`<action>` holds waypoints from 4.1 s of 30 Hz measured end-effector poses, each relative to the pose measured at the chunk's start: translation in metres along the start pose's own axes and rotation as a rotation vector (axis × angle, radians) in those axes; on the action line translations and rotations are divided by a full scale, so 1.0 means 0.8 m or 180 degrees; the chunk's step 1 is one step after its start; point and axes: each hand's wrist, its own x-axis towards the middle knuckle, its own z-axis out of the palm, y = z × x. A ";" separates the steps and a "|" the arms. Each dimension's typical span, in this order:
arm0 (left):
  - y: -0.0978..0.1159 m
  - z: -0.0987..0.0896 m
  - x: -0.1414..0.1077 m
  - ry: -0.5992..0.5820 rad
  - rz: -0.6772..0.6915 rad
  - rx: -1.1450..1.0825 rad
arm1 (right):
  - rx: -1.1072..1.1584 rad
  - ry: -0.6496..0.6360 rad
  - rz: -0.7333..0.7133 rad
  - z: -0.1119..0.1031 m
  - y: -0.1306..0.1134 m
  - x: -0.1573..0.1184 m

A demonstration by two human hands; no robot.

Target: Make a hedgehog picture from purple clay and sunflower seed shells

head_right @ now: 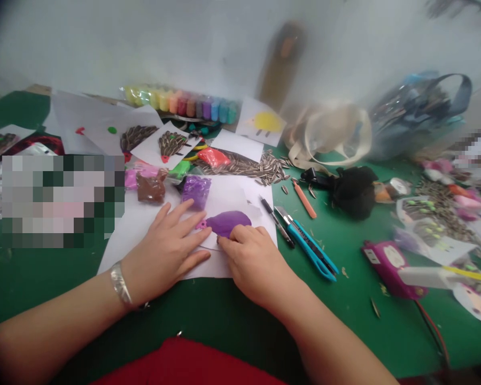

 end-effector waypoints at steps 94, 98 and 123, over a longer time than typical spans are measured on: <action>0.002 -0.001 0.000 0.0012 0.0075 0.0031 | 0.0234 0.0609 -0.0084 -0.009 0.025 -0.008; 0.002 -0.003 -0.001 0.0058 0.0129 0.0051 | 0.0187 0.0530 -0.0048 -0.011 0.023 -0.008; 0.005 -0.002 0.002 0.0079 0.0406 -0.0029 | -0.0239 0.0124 -0.0109 -0.007 0.010 -0.006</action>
